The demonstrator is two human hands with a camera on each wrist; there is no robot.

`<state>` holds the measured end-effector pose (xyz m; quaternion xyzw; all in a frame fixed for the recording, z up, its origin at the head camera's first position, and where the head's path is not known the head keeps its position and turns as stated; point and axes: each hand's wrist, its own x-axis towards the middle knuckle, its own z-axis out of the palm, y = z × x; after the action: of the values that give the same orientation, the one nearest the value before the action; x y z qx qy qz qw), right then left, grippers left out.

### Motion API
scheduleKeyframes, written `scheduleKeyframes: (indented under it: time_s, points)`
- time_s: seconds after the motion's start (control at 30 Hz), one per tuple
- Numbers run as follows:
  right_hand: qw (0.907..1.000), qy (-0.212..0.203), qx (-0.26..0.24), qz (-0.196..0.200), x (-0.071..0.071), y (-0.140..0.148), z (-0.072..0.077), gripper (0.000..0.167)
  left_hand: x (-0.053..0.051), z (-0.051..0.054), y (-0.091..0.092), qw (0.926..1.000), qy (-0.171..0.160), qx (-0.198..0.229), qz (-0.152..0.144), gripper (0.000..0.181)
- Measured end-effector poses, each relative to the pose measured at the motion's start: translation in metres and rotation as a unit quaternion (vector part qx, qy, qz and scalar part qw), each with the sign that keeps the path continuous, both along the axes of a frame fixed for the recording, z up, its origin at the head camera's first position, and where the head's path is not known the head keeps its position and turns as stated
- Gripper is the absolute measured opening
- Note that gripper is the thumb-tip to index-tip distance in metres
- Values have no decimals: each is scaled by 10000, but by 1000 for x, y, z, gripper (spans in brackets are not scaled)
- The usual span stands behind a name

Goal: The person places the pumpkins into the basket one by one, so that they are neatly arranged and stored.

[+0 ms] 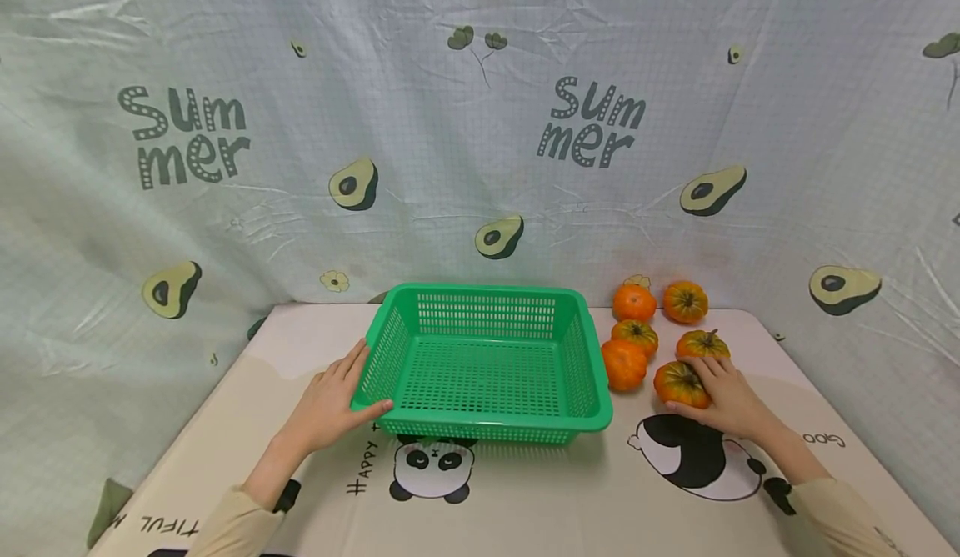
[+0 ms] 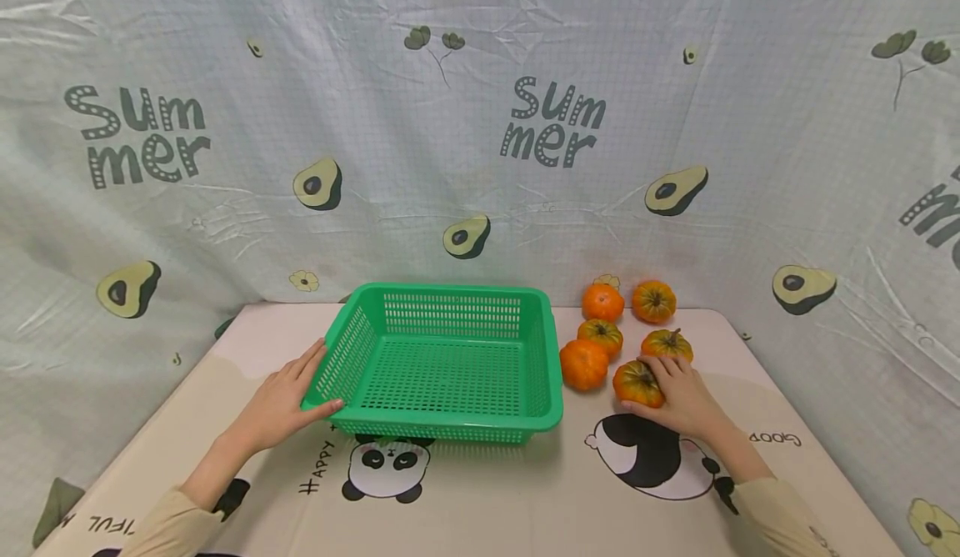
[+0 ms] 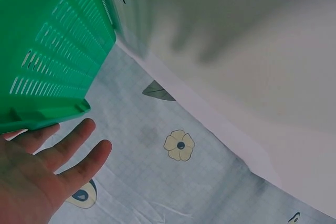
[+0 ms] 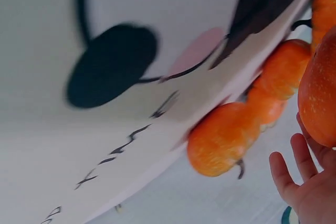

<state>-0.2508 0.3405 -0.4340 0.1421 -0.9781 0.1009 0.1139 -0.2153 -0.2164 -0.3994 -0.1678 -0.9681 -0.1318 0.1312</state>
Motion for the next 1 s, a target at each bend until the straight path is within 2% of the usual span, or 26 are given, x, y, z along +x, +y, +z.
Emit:
scheduleKeyframes:
  time_s: [0.37, 0.57, 0.73, 0.9, 1.0]
  points:
    - [9964, 471, -534, 471, -2, -24, 10, 72, -2, 0, -1, 10000, -7, 32, -9, 89]
    - [9928, 596, -803, 656, -3, -37, 18, 69, -4, -1, -1, 9999, 138, 42, -82, 88]
    - [9913, 747, -792, 744, -5, -47, 26, 70, -4, -1, 0, 9998, 190, 7, -80, 87]
    - [9873, 1048, -722, 948, -10, -57, 35, 68, -3, -1, 0, 9999, 116, -27, -61, 88]
    - [9865, 1084, -745, 977, -13, -62, 41, 67, -2, -2, -2, 10000, 44, -44, -47, 88]
